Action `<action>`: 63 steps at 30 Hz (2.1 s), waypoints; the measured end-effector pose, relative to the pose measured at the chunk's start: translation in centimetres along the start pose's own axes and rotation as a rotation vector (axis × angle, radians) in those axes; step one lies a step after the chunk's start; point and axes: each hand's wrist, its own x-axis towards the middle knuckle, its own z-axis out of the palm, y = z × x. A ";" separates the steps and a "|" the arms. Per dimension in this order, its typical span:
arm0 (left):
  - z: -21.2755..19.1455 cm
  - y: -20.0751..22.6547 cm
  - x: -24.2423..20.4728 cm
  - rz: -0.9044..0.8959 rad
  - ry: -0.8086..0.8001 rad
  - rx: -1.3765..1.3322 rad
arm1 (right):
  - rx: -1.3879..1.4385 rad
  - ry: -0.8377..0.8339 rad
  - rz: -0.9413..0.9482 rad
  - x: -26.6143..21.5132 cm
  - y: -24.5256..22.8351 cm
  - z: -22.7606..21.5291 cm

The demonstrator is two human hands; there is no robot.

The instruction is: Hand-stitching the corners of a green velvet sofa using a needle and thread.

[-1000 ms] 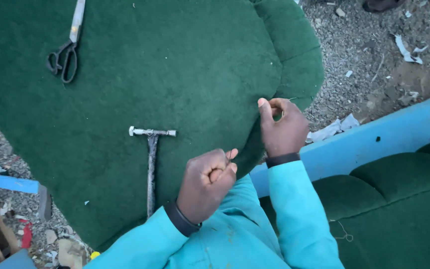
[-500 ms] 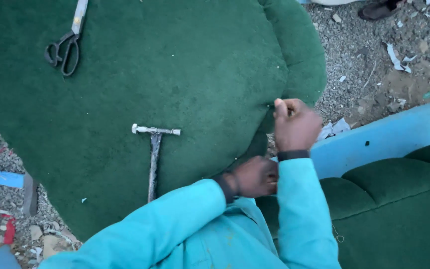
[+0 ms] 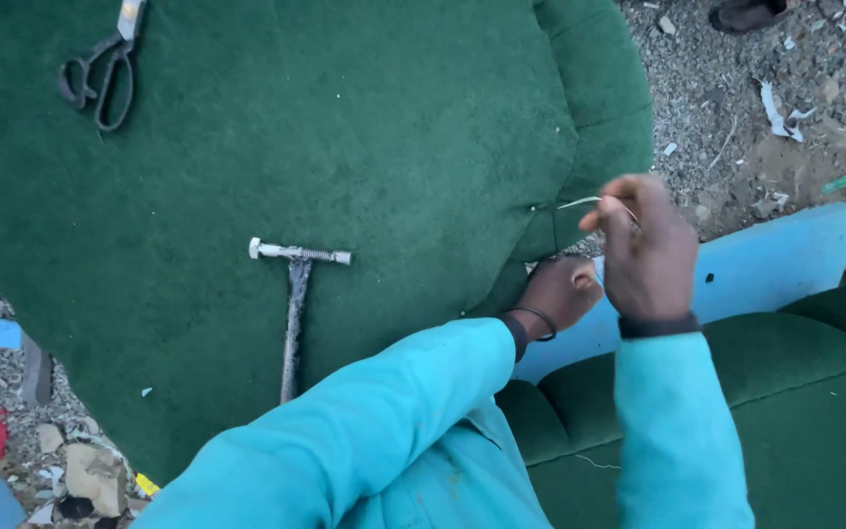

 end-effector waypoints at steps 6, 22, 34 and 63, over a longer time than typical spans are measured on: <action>-1.0 2.2 -0.5 0.010 0.041 -0.059 | -0.323 0.164 -0.215 2.1 4.5 3.5; -1.4 1.8 -1.0 0.026 -0.001 -0.065 | -0.275 0.303 -0.150 0.9 5.1 4.7; -1.6 2.1 -1.0 0.100 0.010 -0.121 | -0.457 0.242 -0.199 2.6 6.0 4.0; -2.8 3.1 -1.9 0.209 -0.068 -0.155 | -0.496 -0.365 -0.052 7.7 5.5 0.6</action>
